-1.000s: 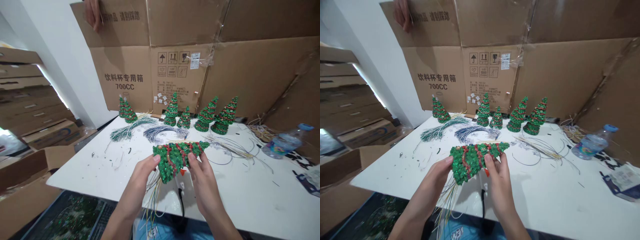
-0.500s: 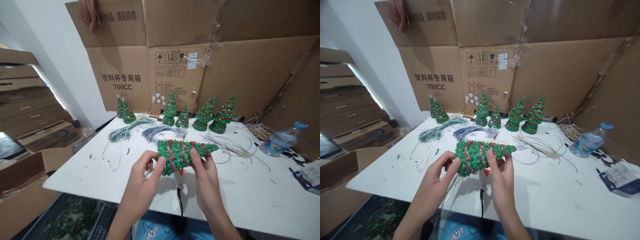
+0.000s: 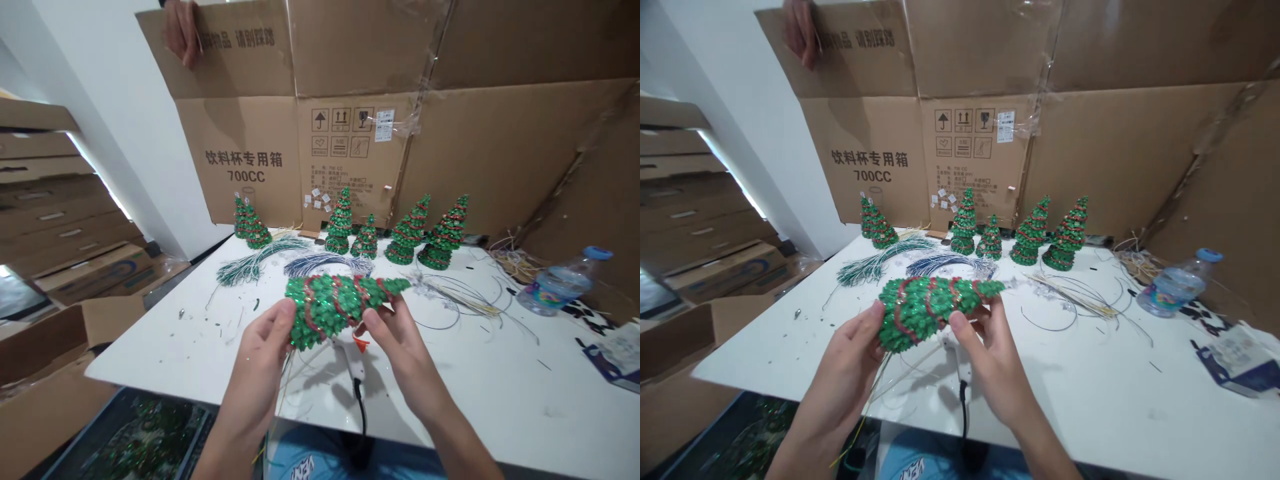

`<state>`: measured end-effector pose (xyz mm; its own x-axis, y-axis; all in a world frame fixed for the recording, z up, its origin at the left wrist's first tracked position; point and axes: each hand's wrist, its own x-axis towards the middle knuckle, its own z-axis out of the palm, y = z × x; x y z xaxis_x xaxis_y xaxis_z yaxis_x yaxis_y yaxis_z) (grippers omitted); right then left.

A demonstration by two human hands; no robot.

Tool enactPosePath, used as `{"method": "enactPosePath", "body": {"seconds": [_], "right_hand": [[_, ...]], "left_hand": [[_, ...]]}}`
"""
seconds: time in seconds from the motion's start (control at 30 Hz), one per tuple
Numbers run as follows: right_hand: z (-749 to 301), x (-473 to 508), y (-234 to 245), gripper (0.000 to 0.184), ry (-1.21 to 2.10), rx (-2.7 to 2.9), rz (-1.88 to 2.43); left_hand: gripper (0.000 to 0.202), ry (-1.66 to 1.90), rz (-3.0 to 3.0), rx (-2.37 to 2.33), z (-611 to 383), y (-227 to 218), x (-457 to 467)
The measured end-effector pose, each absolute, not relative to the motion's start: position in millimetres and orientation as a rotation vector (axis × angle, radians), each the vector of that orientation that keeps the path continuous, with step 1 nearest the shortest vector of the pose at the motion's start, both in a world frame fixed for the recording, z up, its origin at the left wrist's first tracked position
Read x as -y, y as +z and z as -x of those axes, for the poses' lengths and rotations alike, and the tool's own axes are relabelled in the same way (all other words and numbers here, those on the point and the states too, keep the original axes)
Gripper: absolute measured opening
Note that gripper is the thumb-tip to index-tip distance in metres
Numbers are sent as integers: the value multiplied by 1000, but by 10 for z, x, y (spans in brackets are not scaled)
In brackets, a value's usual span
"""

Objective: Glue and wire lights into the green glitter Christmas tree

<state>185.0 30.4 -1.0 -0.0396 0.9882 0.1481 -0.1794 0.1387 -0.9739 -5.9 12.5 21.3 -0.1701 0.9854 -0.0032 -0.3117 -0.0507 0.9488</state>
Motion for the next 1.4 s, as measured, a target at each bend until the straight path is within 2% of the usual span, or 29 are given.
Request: {"method": "enactPosePath", "body": {"seconds": [0.07,0.33,0.57,0.8,0.9,1.1,1.2,1.4], "right_hand": [[-1986,-421,60,40,1228,1457,926],[-2536,-1617,-32,27,984,1902,1209],[-2861,-2486,-567,35,776,2196,1531],[-2710,-2641,-920,37,532,2445,1385],[-2618,-2653,-960,38,465,2499,1316],[-2596,-2649,-997,39,414,2518,1273],[-2646,-2649,-992,38,444,2492,1275],[-2825,-2710,-765,39,512,2295,1300]], "left_hand": [[42,1587,-763,-1017,95,233,-142],[42,1961,-583,-1050,215,350,-147],[50,1974,-477,-1038,278,352,-192],[60,1921,-459,-1046,233,338,-192],[68,1892,-494,-1040,222,329,-161],[59,1845,-546,-1114,165,344,-158],[62,1856,-533,-1144,118,369,-181],[63,1927,-507,-1161,141,374,-186]]}}
